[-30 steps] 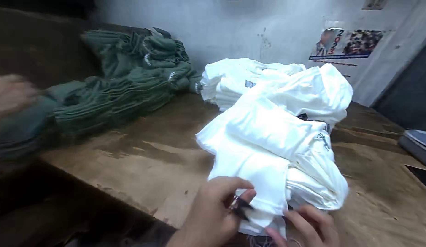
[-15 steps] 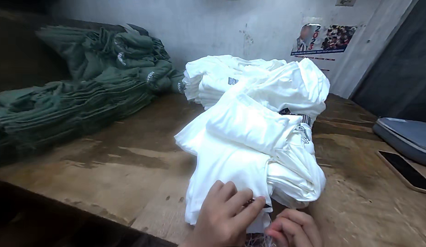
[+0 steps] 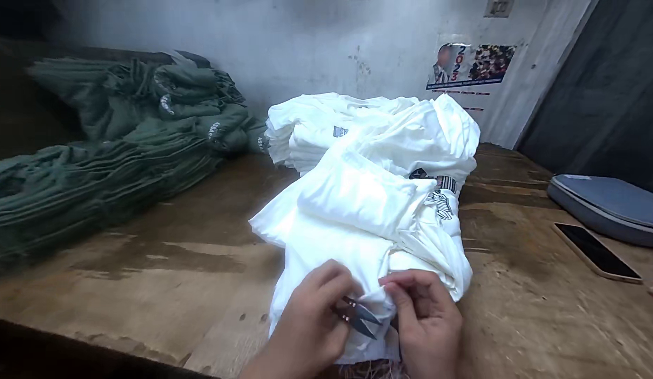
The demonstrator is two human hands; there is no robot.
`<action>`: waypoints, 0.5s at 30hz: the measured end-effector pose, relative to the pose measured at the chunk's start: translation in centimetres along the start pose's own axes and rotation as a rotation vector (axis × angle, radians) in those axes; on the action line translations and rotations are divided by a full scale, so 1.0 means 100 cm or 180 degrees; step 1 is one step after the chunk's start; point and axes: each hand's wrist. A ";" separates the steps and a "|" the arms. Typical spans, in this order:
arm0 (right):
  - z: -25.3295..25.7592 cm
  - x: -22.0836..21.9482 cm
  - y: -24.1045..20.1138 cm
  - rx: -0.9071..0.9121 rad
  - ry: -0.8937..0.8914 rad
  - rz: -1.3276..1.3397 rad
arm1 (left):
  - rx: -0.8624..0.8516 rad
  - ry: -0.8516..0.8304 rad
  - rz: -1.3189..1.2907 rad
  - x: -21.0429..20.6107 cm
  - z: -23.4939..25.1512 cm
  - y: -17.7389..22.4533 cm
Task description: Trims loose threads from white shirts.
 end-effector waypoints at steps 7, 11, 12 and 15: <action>-0.007 0.016 -0.006 0.0726 -0.0782 -0.1677 | 0.1484 -0.0145 -0.1054 0.011 0.018 -0.001; -0.031 0.039 -0.031 0.1173 -0.0561 -0.2437 | 0.1112 -0.0123 -0.1100 0.013 0.011 0.005; -0.035 0.043 -0.034 0.1150 -0.0522 -0.2428 | 0.0731 -0.0052 -0.0825 0.013 0.006 0.005; -0.047 0.046 -0.038 0.1140 -0.0539 -0.2344 | -0.0374 0.0240 0.0417 0.011 -0.004 0.017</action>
Point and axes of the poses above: each hand's wrist, its own z-axis towards the middle knuckle, its own x-axis out of the back of the hand, y = z × x, and after that the axes turned 4 degrees about z, right-handed
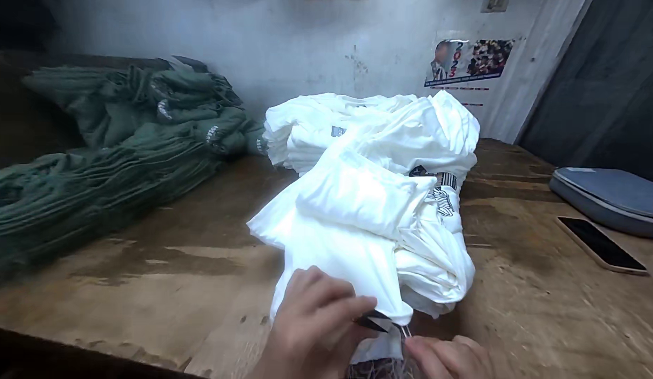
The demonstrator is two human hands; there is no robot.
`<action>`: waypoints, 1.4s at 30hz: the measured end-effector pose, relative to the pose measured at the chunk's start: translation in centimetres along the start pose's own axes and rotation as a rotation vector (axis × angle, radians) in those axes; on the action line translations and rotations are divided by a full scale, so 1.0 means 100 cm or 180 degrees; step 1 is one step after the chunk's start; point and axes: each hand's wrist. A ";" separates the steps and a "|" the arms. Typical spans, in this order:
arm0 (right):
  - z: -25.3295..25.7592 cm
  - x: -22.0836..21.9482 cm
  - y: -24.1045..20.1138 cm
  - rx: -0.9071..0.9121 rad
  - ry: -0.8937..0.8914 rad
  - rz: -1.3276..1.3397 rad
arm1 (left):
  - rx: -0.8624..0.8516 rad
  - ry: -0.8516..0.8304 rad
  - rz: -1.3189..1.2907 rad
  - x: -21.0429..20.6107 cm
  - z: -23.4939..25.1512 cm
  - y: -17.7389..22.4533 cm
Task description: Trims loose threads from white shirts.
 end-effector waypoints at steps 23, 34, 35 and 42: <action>0.031 -0.022 0.003 -0.0315 -0.0268 -0.0434 | 0.0225 0.0063 0.1328 0.003 -0.001 0.002; 0.112 -0.040 0.017 -0.0829 0.0019 0.2164 | 0.1256 0.0340 -0.0680 0.072 0.078 -0.053; 0.099 -0.040 0.016 -0.0562 -0.0087 0.1965 | 0.0998 0.0118 -0.0523 0.068 0.063 -0.055; 0.029 -0.034 -0.001 -0.0893 -0.2062 0.1162 | 0.0608 -0.0741 -0.0034 0.054 -0.036 -0.082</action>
Point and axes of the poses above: each hand's wrist, its own z-axis towards the middle knuckle, its own x-axis out of the back of the hand, y = z × x, and after that the axes turned 4 degrees about z, right-handed
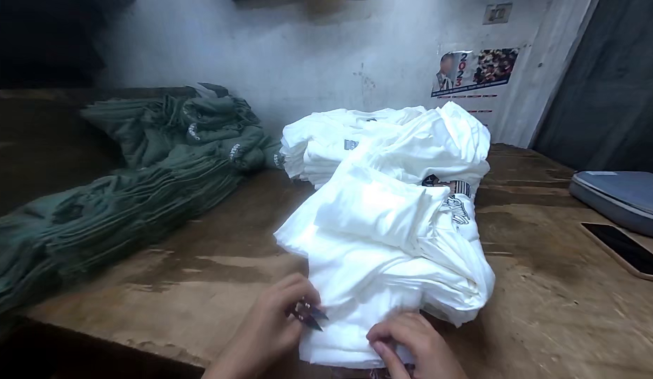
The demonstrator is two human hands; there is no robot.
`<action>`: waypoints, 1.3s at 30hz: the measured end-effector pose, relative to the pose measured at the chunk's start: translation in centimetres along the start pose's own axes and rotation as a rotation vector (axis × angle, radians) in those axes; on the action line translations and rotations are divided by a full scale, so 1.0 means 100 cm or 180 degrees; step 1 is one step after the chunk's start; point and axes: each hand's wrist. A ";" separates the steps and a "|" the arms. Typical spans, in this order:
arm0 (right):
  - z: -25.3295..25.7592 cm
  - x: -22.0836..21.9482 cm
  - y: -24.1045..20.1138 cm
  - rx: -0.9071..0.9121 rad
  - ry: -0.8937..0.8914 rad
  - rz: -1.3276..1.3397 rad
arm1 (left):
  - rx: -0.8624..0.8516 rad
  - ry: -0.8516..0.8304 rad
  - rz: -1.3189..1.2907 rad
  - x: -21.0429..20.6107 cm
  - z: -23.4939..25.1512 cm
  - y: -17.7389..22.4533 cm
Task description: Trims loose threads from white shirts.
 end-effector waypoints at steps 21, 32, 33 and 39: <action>-0.064 0.035 -0.007 0.0092 -0.0484 -0.0822 | -0.0161 -0.0066 0.0496 0.014 -0.016 0.015; -0.020 0.000 -0.005 -0.0837 0.1903 -0.0037 | -0.0870 0.0594 0.1413 -0.049 0.033 0.112; -0.021 -0.002 -0.004 -0.0775 0.2071 -0.0005 | -0.0935 0.0599 0.1546 -0.051 0.034 0.115; -0.021 -0.014 0.005 -0.0251 0.2540 -0.0058 | -0.1148 0.0577 0.1857 -0.059 0.040 0.121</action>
Point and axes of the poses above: each hand's wrist, its own z-axis towards the middle knuckle, its own x-axis out of the back of the hand, y = z × x, and after that the axes turned 4 degrees about z, right-handed
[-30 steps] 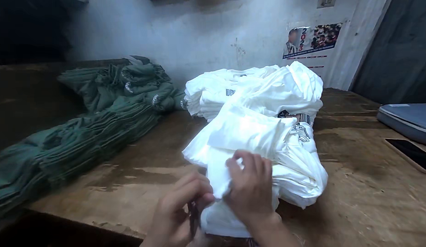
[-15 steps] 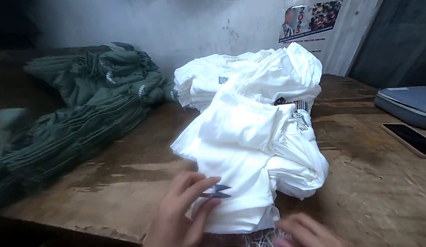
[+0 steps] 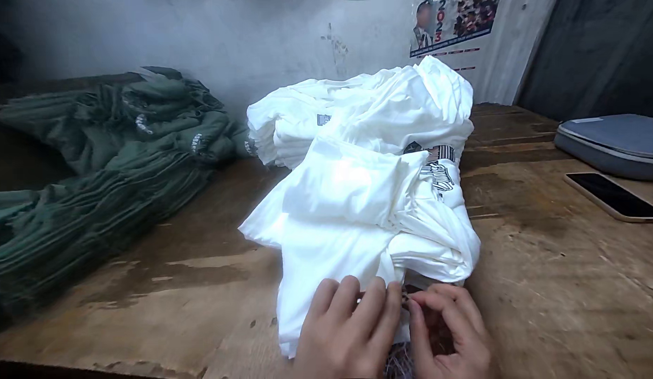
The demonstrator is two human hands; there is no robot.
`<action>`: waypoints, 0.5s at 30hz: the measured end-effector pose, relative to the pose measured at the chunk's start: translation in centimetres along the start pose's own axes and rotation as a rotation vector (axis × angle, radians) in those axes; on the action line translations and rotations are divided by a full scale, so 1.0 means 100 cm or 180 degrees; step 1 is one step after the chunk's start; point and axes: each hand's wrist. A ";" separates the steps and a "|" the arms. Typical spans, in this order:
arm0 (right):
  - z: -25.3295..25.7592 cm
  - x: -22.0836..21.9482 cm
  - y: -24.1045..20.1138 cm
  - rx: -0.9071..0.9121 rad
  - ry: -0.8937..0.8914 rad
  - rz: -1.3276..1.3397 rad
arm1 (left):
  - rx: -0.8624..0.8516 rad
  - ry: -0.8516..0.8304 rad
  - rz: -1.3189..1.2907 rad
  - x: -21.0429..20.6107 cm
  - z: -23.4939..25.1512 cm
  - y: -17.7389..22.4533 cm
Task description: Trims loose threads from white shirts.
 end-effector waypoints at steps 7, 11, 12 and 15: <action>-0.005 0.000 0.009 0.0346 0.0023 0.0088 | -0.0155 0.0095 -0.0042 -0.008 -0.003 -0.007; -0.007 0.006 0.007 0.0165 0.0031 -0.0247 | 0.0150 0.0056 -0.0224 -0.005 -0.005 -0.007; -0.006 0.009 0.007 0.0119 -0.0066 -0.0354 | 0.0309 -0.0077 -0.0377 -0.003 -0.006 -0.008; -0.004 0.006 0.003 0.0177 -0.0294 -0.0285 | 0.0482 -0.0318 -0.0902 -0.009 -0.016 -0.015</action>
Point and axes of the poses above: each hand's wrist, its own z-axis towards the middle knuckle, its own x-axis out of the back of the hand, y = z × x, and after that the axes turned 4 degrees about z, right-handed
